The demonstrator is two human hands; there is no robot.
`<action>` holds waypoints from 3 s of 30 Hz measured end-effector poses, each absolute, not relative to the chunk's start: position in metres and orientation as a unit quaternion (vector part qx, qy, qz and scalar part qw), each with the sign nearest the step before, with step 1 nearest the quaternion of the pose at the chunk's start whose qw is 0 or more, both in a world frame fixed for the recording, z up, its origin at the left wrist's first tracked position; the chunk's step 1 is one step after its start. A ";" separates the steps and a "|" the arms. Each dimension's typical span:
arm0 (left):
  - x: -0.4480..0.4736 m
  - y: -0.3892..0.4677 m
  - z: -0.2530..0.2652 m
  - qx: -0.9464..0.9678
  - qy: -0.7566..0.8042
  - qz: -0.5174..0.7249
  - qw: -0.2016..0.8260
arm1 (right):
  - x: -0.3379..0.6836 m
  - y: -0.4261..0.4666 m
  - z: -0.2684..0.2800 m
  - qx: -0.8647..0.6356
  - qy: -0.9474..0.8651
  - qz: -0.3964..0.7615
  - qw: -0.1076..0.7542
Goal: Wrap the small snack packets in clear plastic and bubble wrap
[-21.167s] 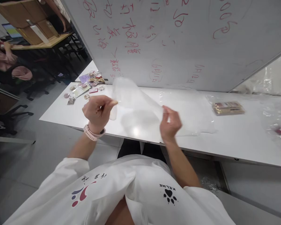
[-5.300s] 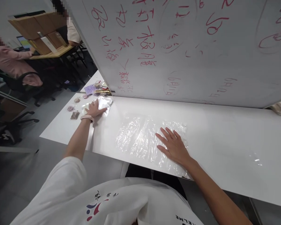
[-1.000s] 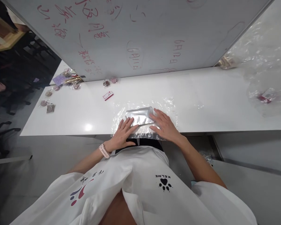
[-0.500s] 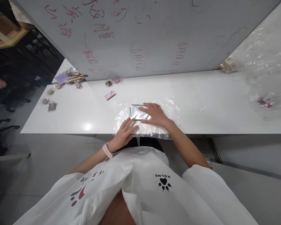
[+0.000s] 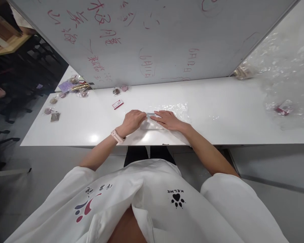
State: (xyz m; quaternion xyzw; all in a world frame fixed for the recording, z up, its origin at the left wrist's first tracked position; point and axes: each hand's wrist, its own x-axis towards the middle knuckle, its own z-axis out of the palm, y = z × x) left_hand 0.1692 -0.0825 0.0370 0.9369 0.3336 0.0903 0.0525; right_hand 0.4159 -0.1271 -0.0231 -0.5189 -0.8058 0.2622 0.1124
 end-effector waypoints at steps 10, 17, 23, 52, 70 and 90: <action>0.192 -0.069 -0.013 0.891 0.445 0.086 0.034 | 0.482 -0.165 0.010 -0.509 -0.544 0.586 0.319; 0.191 -0.066 -0.018 0.903 0.412 0.120 0.035 | 0.467 -0.223 -0.003 -0.698 -0.484 0.314 0.424; 0.192 -0.059 -0.017 0.910 0.401 0.105 0.028 | 0.460 -0.192 -0.030 -0.856 -0.391 0.061 0.334; 0.152 -0.122 -0.001 0.232 0.552 0.465 0.652 | 0.356 -0.152 -0.043 -0.604 -0.771 0.080 0.186; 0.210 -0.146 -0.036 0.661 0.511 0.424 0.350 | 0.354 -0.153 -0.041 -0.602 -0.774 0.082 0.178; 0.220 -0.142 -0.034 0.871 0.462 0.133 0.098 | 0.407 -0.217 -0.042 -0.823 -0.442 0.048 0.353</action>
